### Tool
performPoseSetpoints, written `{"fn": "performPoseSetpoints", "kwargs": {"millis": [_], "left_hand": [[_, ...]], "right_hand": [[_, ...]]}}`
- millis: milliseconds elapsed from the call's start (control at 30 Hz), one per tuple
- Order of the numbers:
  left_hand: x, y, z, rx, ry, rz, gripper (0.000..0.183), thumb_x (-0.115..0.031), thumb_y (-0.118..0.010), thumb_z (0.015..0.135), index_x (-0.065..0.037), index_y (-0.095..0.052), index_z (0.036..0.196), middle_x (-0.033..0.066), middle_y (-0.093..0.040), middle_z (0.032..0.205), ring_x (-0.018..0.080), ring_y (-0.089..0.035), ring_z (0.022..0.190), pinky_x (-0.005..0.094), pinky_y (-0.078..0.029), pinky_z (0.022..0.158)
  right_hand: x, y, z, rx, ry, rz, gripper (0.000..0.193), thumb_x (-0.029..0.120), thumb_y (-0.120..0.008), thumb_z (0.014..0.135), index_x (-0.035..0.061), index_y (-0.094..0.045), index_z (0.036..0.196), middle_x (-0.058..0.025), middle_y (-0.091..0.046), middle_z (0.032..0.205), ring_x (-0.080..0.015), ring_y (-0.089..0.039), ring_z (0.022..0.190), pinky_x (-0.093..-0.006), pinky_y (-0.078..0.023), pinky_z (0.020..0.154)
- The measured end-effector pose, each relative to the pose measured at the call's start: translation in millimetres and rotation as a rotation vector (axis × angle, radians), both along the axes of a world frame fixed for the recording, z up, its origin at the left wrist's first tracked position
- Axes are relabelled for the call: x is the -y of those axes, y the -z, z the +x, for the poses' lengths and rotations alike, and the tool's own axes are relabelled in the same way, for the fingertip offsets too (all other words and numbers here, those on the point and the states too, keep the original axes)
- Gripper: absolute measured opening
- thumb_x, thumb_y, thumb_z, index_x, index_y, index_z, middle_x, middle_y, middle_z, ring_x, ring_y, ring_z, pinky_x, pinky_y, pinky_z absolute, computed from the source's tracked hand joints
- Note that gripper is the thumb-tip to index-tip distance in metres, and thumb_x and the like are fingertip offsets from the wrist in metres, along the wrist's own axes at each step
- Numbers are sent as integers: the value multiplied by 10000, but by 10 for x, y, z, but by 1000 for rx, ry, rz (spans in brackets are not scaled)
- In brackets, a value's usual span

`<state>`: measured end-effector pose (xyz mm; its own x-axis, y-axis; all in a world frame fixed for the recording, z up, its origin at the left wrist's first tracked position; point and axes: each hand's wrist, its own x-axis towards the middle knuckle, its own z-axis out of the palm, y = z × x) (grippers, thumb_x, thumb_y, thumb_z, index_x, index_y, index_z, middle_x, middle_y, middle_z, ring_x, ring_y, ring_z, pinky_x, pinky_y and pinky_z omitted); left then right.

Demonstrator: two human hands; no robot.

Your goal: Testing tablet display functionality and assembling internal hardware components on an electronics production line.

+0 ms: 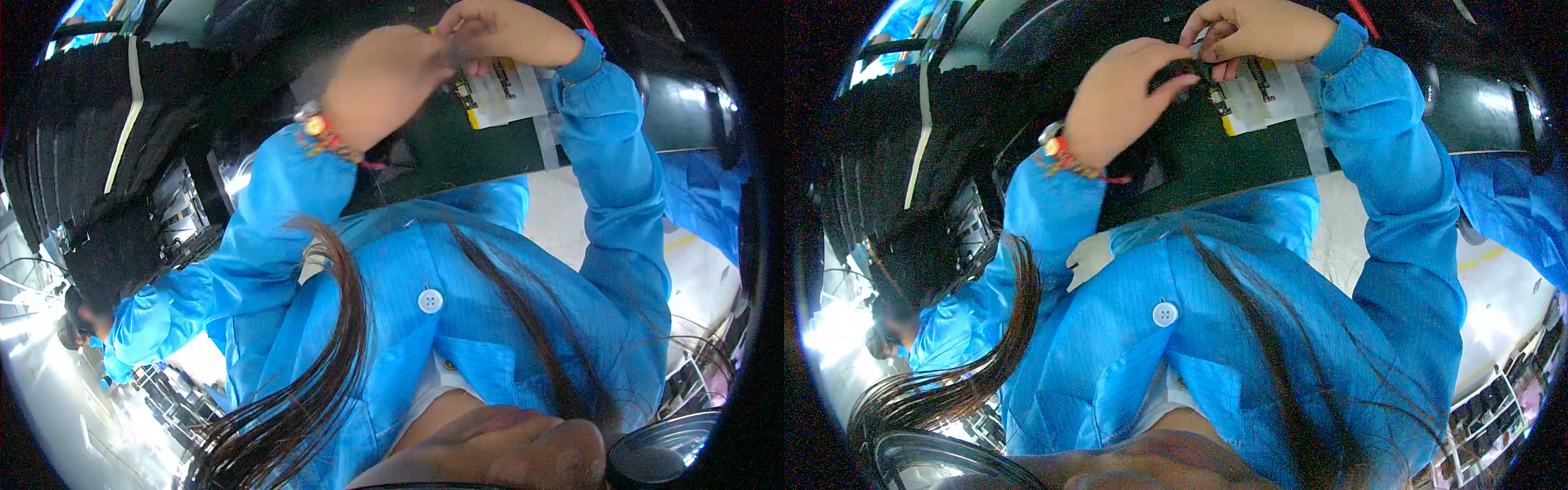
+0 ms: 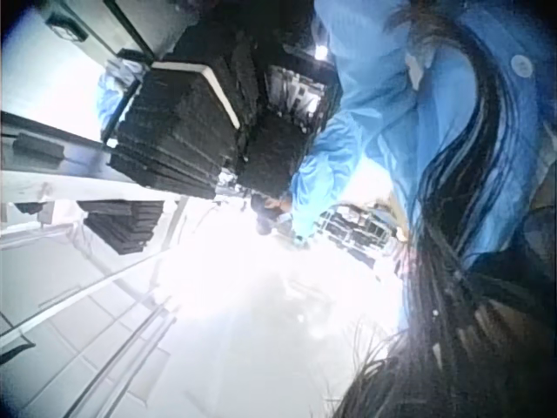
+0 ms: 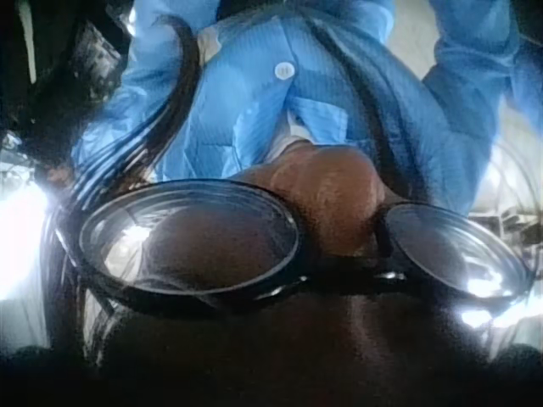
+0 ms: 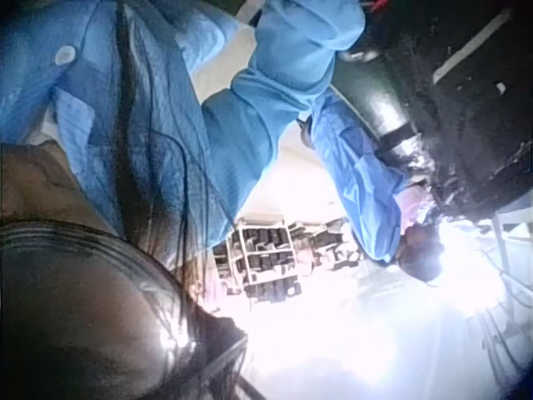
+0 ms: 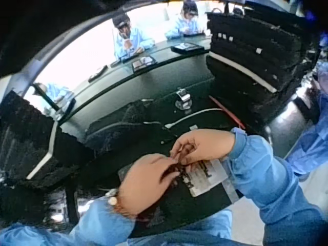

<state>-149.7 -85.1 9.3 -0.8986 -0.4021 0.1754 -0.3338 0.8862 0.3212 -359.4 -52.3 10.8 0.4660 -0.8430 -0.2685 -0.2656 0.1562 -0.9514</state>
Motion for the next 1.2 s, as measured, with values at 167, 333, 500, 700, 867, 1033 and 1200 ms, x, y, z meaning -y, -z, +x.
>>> {"fn": "performPoseSetpoints", "kwargs": {"millis": [167,333,500,700,867,1033,1200], "left_hand": [[-104,28,-112,-3,-115,-14,223,-215,-635,779,-63,-633,943,128,-623,875,323,-592,841,403,-475,719],[-22,49,19,44,-105,-54,205,-208,-633,778,-50,-657,905,138,-627,814,321,-602,800,402,-478,702],[-22,93,145,15,-98,-115,206,-190,-643,767,-51,-677,915,136,-634,805,318,-605,768,399,-475,700],[44,212,138,46,-95,-90,190,-175,-640,765,-67,-682,915,114,-635,810,299,-605,786,400,-460,717],[-41,114,174,101,-139,-185,178,-157,-645,755,-85,-685,913,90,-632,802,277,-607,792,396,-450,720],[-21,141,170,116,-148,-160,197,-152,-655,740,-88,-682,925,83,-630,798,274,-606,803,403,-448,743],[-32,160,173,81,-151,-183,203,-150,-653,740,-91,-681,932,85,-631,810,275,-605,810,404,-450,748]], "right_hand": [[57,55,-19,371,-269,-482,242,76,-601,848,-25,-568,1065,-81,-642,928,-118,-611,789,-224,-483,723],[98,-4,6,-96,84,32,273,151,-631,847,-15,-582,1058,-57,-643,880,-105,-605,783,-220,-481,707],[56,-58,-19,-151,90,-24,263,181,-616,863,-8,-598,1045,-47,-639,851,-94,-587,723,-218,-481,669],[104,11,4,-120,124,127,251,177,-594,879,3,-601,1060,-45,-634,831,-73,-572,654,-204,-474,604],[67,-173,82,-130,110,109,258,189,-601,876,1,-604,1052,-45,-634,811,-73,-570,638,-193,-464,587],[90,-157,96,-149,122,90,256,185,-603,875,-4,-606,1048,-46,-633,806,-71,-567,632,-191,-465,585],[102,-68,71,-120,126,86,245,172,-600,876,-6,-609,1043,-44,-632,807,-69,-563,632,-193,-470,591]]}}
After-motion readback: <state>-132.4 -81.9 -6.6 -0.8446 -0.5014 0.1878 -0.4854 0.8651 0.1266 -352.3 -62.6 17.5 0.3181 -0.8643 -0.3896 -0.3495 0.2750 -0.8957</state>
